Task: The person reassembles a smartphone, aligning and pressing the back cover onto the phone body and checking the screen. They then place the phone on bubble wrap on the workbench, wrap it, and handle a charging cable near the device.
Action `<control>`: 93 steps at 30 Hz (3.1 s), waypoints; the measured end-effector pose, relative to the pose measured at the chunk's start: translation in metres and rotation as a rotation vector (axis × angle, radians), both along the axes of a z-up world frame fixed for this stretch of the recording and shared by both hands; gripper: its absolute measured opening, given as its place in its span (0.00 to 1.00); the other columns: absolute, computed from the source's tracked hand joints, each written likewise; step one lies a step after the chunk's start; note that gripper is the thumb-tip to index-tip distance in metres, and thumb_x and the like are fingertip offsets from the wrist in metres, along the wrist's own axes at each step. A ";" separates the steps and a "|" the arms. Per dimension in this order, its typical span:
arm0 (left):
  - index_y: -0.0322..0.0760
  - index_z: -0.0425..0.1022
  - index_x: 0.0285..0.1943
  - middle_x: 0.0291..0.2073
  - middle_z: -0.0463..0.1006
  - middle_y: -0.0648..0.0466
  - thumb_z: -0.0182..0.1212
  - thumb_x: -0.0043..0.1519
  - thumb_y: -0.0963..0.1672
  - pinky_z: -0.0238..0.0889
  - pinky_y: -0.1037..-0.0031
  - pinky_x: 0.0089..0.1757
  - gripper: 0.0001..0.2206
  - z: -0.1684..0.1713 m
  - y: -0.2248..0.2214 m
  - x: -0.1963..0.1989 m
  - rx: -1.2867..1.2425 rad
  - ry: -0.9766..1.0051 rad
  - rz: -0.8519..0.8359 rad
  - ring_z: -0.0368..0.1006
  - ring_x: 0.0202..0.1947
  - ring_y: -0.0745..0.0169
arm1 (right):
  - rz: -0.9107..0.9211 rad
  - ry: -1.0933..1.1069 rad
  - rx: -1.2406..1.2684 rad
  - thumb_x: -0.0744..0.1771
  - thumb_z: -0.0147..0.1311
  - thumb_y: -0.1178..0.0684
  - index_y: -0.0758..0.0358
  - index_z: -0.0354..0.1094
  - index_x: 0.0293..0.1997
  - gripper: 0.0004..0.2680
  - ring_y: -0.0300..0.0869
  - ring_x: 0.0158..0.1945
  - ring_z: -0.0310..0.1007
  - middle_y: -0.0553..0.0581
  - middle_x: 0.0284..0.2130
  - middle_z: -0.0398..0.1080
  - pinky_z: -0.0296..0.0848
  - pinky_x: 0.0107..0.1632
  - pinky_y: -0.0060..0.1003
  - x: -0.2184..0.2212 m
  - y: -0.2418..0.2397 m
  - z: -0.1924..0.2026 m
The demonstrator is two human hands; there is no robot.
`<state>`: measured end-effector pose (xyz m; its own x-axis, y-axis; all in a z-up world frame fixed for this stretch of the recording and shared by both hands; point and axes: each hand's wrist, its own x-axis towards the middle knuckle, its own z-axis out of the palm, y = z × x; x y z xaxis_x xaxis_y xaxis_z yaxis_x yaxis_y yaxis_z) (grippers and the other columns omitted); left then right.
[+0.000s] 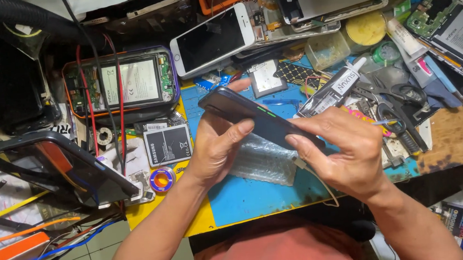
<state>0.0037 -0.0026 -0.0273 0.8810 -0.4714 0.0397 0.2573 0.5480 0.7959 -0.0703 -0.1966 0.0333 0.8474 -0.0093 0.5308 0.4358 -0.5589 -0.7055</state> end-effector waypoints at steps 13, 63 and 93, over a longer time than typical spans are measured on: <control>0.30 0.57 0.75 0.67 0.66 0.32 0.46 0.66 0.62 0.65 0.52 0.63 0.40 -0.008 -0.011 -0.013 -0.082 0.088 0.036 0.70 0.63 0.41 | -0.034 -0.212 -0.220 0.64 0.67 0.52 0.67 0.78 0.50 0.13 0.49 0.31 0.74 0.58 0.34 0.74 0.75 0.37 0.45 -0.011 0.048 -0.025; 0.28 0.57 0.78 0.58 0.75 0.31 0.39 0.70 0.62 0.69 0.52 0.57 0.40 -0.006 0.006 -0.003 -0.456 0.603 -0.548 0.77 0.54 0.38 | 0.407 -0.136 -0.140 0.67 0.53 0.58 0.64 0.70 0.38 0.02 0.49 0.44 0.83 0.58 0.40 0.79 0.78 0.52 0.47 -0.019 0.016 0.006; 0.31 0.53 0.79 0.67 0.67 0.32 0.40 0.64 0.61 0.58 0.52 0.66 0.41 0.018 0.007 0.000 -0.209 0.316 -0.174 0.70 0.63 0.38 | -0.187 0.244 -0.061 0.73 0.52 0.65 0.79 0.73 0.56 0.07 0.48 0.43 0.77 0.68 0.43 0.76 0.74 0.50 0.39 -0.008 -0.026 -0.003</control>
